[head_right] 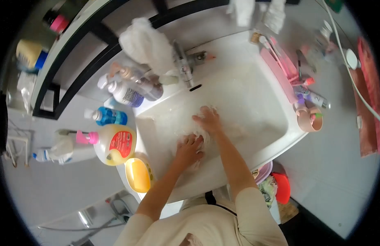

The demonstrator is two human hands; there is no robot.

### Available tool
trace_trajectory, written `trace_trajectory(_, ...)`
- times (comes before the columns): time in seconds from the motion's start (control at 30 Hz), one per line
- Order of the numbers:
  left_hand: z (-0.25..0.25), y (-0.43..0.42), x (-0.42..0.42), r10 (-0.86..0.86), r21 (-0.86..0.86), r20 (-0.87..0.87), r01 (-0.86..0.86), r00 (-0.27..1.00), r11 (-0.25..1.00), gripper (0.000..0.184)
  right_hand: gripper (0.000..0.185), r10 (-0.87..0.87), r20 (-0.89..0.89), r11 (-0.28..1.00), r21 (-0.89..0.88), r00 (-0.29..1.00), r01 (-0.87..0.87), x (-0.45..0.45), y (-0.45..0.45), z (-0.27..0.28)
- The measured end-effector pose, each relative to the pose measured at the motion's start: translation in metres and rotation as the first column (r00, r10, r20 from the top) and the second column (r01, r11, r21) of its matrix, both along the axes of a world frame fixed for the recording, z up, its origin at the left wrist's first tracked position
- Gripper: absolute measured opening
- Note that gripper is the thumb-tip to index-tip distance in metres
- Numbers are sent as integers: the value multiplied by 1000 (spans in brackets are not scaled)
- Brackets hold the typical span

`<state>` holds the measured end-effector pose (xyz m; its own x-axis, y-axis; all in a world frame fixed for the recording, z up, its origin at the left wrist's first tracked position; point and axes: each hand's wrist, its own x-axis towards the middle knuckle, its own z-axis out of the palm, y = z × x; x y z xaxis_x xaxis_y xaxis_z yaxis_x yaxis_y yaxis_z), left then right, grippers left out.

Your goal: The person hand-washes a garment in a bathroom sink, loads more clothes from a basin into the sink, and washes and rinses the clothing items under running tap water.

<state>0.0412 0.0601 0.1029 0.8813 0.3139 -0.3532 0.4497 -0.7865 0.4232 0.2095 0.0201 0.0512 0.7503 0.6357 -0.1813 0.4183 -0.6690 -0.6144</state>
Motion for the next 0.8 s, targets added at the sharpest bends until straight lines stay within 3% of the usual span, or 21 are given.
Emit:
trace_trajectory(0.07,-7,4,4,24,-119,-107,-36,994,992,53,53,195,33,980,43,980,-196,-13,5,-3)
trace_trajectory(0.17,-24,0,-1,78,-46,-129,-84,989,995,39,42,528,148,848,-48,836,-527,-42,-14,35)
trace_trajectory(0.2,-29,-4,-3,111,17,-116,-110,987,994,35,40,547,130,836,-42,827,-547,-51,-26,42)
trace_trajectory(0.27,-33,-4,-7,260,-31,153,-259,953,965,34,36,584,92,811,-33,807,-584,-58,-44,47)
trace_trajectory(0.3,-33,-6,-8,331,-62,277,-327,902,943,33,34,586,126,810,-64,800,-583,-58,-39,44)
trace_trajectory(0.4,-5,13,1,257,-243,-149,-288,955,926,33,30,564,208,825,-156,799,-543,-51,-18,19)
trace_trajectory(0.47,-35,8,-2,197,-106,27,-194,980,975,33,31,499,237,863,-220,833,-454,-38,-4,-27)
trace_trajectory(0.5,-45,3,-4,144,-26,107,-143,984,989,33,34,464,123,863,-287,877,-417,-34,7,-21)
trace_trajectory(0.57,-45,5,-5,214,-173,192,-182,958,968,32,38,359,-71,838,-414,930,-355,-20,46,9)
trace_trajectory(0.6,-44,3,-10,243,-246,228,-186,943,951,32,39,367,-85,821,-438,926,-366,-20,50,7)
trace_trajectory(0.77,-38,-10,-24,200,45,274,-220,941,974,59,45,421,-69,731,-565,905,-383,11,71,29)
trace_trajectory(0.8,-25,-13,-32,223,94,273,-257,936,962,63,46,363,10,815,-487,932,-312,10,68,38)
